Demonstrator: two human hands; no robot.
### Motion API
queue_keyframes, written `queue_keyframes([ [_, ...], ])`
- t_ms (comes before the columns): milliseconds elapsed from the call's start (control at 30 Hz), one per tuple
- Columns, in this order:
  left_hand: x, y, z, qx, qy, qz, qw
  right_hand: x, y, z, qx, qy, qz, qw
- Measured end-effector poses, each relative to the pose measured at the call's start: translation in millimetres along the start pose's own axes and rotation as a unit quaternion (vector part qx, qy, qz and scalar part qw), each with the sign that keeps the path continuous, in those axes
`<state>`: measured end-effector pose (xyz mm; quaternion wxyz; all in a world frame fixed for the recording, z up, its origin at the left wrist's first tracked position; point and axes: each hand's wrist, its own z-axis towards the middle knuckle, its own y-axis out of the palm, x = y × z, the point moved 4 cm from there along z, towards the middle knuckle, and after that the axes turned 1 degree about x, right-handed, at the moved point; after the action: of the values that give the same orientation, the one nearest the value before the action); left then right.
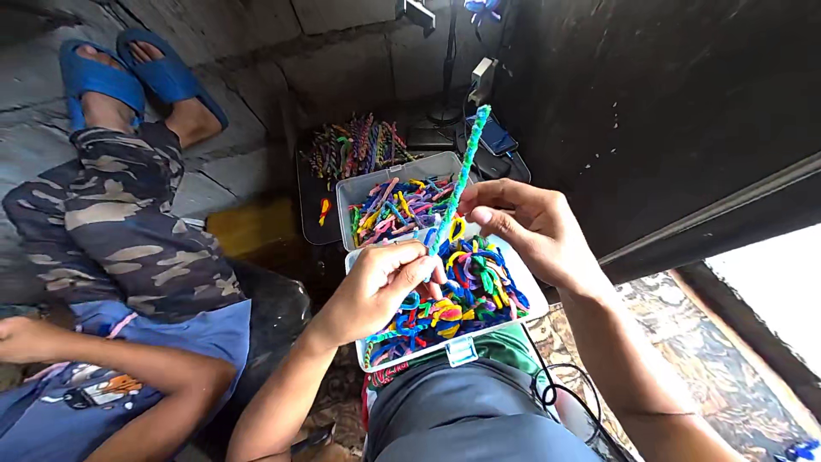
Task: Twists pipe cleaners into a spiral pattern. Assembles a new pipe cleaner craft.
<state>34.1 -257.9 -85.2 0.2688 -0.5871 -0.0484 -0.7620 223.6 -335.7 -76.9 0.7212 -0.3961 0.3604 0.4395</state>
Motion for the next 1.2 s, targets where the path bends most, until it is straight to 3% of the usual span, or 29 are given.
queue_keyframes([
  [167,1,6,-4,-0.033,-0.014,-0.131,0.991,-8,16,4,-0.083,-0.036,0.160,0.983],
  [333,-3,15,-6,-0.109,-0.039,-0.281,0.953,-1,28,5,-0.188,-0.068,0.309,0.930],
  [533,-2,8,-6,-0.065,-0.025,-0.201,0.977,0,31,3,-0.163,-0.070,0.286,0.942],
  [700,2,1,-2,-0.103,-0.061,-0.180,0.976,-8,29,0,-0.178,-0.103,0.208,0.956],
  [800,8,-1,-2,-0.072,-0.028,-0.070,0.995,-15,27,-2,-0.138,-0.139,0.095,0.976],
  [867,14,-2,-6,0.008,0.031,0.108,0.994,-16,29,-6,-0.086,-0.153,0.001,0.984],
  [967,17,12,-15,0.140,0.091,0.379,0.910,-6,42,-12,0.001,-0.108,-0.067,0.992],
  [1033,9,25,-19,0.187,0.108,0.464,0.859,4,50,-15,0.037,-0.049,-0.047,0.997],
  [1067,5,27,-21,0.194,0.106,0.463,0.858,9,52,-16,0.032,-0.015,-0.015,0.999],
  [1133,-2,21,-21,0.173,0.071,0.361,0.914,16,49,-14,-0.037,0.054,0.100,0.993],
  [1200,-6,12,-19,0.108,0.011,0.153,0.982,20,43,-10,-0.160,0.071,0.232,0.957],
])
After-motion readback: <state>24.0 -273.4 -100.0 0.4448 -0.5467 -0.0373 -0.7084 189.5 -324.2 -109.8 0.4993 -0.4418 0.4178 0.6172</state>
